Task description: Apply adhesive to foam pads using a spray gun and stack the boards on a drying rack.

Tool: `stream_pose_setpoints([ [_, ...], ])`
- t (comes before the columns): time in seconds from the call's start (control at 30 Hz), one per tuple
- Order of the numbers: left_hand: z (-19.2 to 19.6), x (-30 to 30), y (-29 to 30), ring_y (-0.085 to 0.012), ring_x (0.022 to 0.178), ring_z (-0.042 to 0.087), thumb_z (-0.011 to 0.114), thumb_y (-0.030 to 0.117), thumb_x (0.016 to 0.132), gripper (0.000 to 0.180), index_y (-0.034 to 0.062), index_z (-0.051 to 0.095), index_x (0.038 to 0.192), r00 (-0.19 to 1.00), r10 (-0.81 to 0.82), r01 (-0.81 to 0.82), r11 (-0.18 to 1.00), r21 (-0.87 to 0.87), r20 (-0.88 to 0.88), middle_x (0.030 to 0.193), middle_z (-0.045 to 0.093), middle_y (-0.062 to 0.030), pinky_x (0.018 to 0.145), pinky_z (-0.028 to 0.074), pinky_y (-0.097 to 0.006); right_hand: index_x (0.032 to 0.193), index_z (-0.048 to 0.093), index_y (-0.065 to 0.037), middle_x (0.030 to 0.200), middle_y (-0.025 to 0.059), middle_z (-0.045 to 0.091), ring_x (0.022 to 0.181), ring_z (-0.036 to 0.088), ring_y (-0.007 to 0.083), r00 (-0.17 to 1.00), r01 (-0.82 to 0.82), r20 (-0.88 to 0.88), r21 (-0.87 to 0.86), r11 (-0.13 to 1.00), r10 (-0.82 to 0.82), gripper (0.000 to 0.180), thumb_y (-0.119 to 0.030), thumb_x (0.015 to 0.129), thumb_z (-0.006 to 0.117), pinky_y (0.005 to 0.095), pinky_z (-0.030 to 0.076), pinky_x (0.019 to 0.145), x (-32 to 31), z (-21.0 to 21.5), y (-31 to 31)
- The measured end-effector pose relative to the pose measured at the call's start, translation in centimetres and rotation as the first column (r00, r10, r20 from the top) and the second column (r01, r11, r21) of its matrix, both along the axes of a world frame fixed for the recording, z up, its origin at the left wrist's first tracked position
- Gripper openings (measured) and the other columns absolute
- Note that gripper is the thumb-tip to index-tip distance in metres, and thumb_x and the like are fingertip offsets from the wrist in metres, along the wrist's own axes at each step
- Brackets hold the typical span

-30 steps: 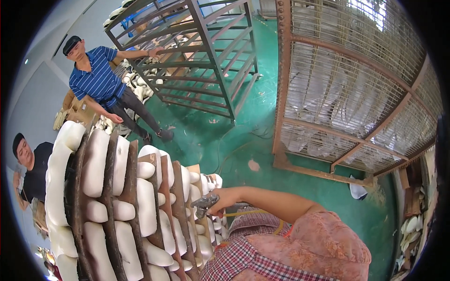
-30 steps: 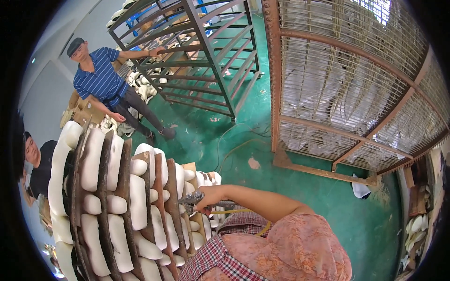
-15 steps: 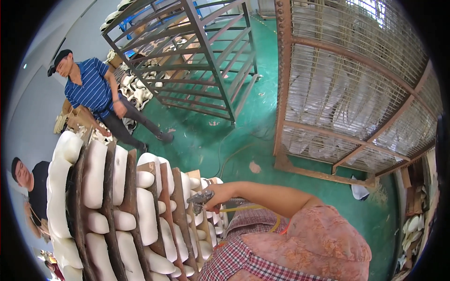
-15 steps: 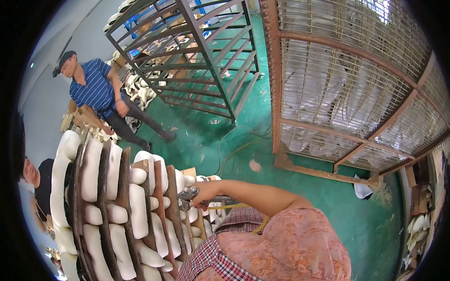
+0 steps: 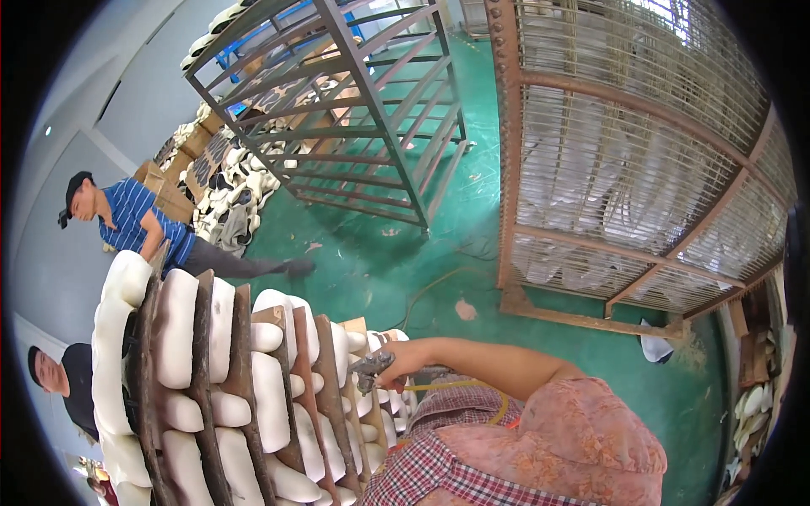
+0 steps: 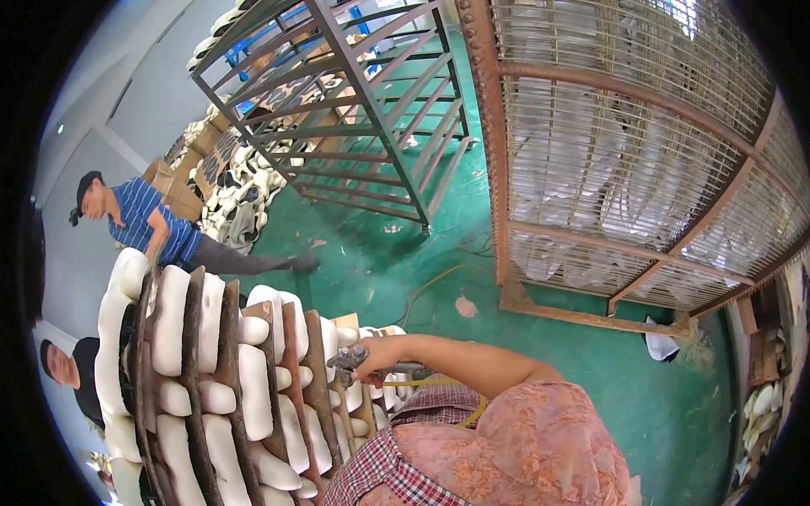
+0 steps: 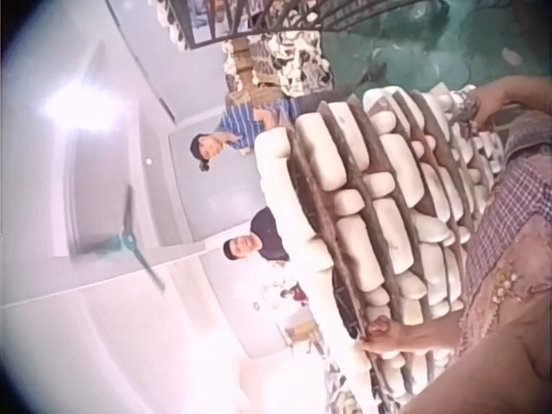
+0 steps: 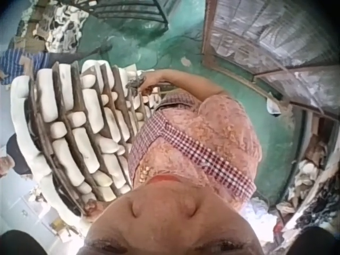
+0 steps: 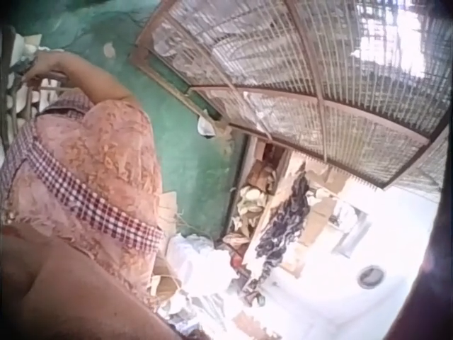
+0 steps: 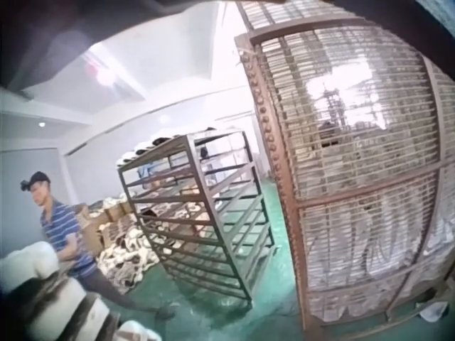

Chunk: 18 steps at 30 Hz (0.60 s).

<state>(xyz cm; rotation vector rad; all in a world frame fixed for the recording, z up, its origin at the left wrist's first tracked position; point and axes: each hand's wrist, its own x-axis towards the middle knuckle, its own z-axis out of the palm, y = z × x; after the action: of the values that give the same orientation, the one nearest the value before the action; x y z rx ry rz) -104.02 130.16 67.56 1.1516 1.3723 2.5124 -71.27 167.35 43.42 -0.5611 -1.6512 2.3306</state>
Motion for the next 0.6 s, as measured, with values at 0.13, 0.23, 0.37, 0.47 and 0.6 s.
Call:
stream_pose_setpoints([
  [0.13,1.6,1.6,2.5,-0.0177,0.072,0.047,0.051,0.038,0.084,0.035,0.0088,0.052,0.103,0.999,-0.028,0.028,1.000,0.001,-0.041,0.085,0.051,-0.0083,0.059,0.037,-0.035,0.081,0.056,0.000,0.063,0.0073,0.057,0.053,0.060,0.0170,0.999,0.032,0.008,-0.010,0.999,-0.032,0.015,-0.014,0.080,0.061,0.0287,0.051,0.050,-0.5,-0.2,0.3],
  [0.23,0.9,-1.7,0.9,-0.0182,0.076,0.046,0.051,0.038,0.084,0.036,0.0085,0.051,0.105,0.995,-0.070,0.069,0.998,-0.005,-0.073,0.089,0.050,-0.0092,0.063,0.037,-0.035,0.086,0.055,0.001,0.068,0.0076,0.060,0.060,0.061,0.0165,1.000,0.007,0.029,-0.011,1.000,-0.007,0.016,-0.014,0.081,0.060,0.0289,0.052,0.057,0.1,-0.2,0.7],
  [0.37,0.9,-3.1,0.9,-0.0188,0.082,0.045,0.051,0.038,0.084,0.039,0.0079,0.049,0.108,0.989,-0.105,0.105,0.994,-0.005,-0.107,0.094,0.049,-0.0104,0.068,0.037,-0.036,0.086,0.056,0.003,0.068,0.0088,0.060,0.060,0.061,0.0173,0.999,0.003,0.042,-0.033,0.999,-0.001,0.019,-0.015,0.081,0.061,0.0290,0.053,0.057,-0.3,0.0,0.7],
  [0.47,1.1,-4.0,1.1,-0.0193,0.087,0.045,0.051,0.038,0.084,0.041,0.0076,0.047,0.111,0.982,-0.135,0.136,0.991,-0.005,-0.134,0.098,0.048,-0.0113,0.071,0.037,-0.037,0.086,0.056,0.003,0.069,0.0088,0.060,0.060,0.062,0.0176,0.998,0.000,0.061,-0.044,0.999,0.002,0.020,-0.015,0.081,0.061,0.0293,0.053,0.057,-0.7,-0.6,0.8],
  [0.6,1.5,-5.0,1.5,-0.0199,0.093,0.044,0.051,0.038,0.084,0.043,0.0070,0.045,0.114,0.969,-0.176,0.178,0.984,-0.003,-0.171,0.104,0.047,-0.0125,0.076,0.037,-0.037,0.083,0.056,0.000,0.064,0.0076,0.058,0.053,0.060,0.0172,0.999,0.025,0.041,-0.051,0.998,-0.023,0.015,-0.014,0.080,0.061,0.0292,0.051,0.050,-1.0,-0.8,0.7],
])
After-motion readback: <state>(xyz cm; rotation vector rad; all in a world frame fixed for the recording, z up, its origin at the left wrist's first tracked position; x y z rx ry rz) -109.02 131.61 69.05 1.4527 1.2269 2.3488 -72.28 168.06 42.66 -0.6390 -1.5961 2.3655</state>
